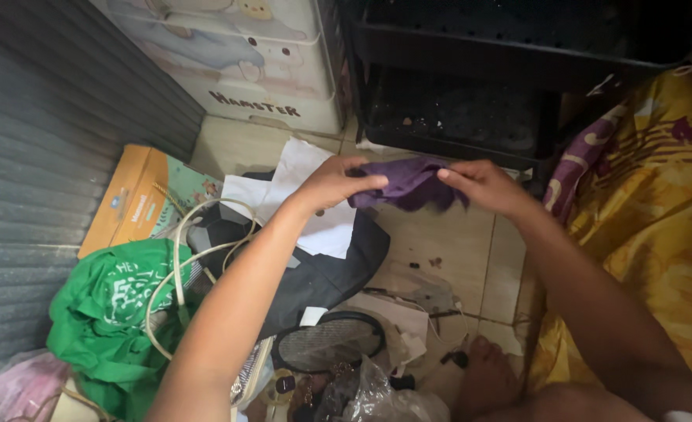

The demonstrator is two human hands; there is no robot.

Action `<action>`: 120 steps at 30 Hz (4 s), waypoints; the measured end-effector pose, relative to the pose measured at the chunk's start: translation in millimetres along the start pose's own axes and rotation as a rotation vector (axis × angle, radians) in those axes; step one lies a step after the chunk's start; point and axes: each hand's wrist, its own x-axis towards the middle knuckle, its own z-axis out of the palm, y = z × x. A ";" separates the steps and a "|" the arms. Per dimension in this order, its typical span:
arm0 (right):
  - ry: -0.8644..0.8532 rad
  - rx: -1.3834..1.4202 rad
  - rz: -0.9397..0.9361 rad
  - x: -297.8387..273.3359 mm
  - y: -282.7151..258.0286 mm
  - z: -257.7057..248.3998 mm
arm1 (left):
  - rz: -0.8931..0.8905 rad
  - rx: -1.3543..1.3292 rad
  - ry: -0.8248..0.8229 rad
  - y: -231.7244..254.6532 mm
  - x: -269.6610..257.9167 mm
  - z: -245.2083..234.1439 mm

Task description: The person cleans a black plastic storage unit by removing items, wiping the interior with a purple cloth, and placing items back. They also organize various objects on the floor, including a bag, papers, and small containers.

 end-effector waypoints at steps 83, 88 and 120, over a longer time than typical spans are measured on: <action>0.306 -0.841 0.316 284.1 91.1 -60.8 | 0.768 0.595 0.509 -67.0 142.5 47.0; 0.203 -0.700 0.152 321.2 59.1 -5.2 | 0.846 0.658 0.575 -66.1 142.3 38.7; 0.307 -0.820 0.451 175.8 108.7 -169.2 | 0.440 0.867 0.337 -51.1 167.1 39.9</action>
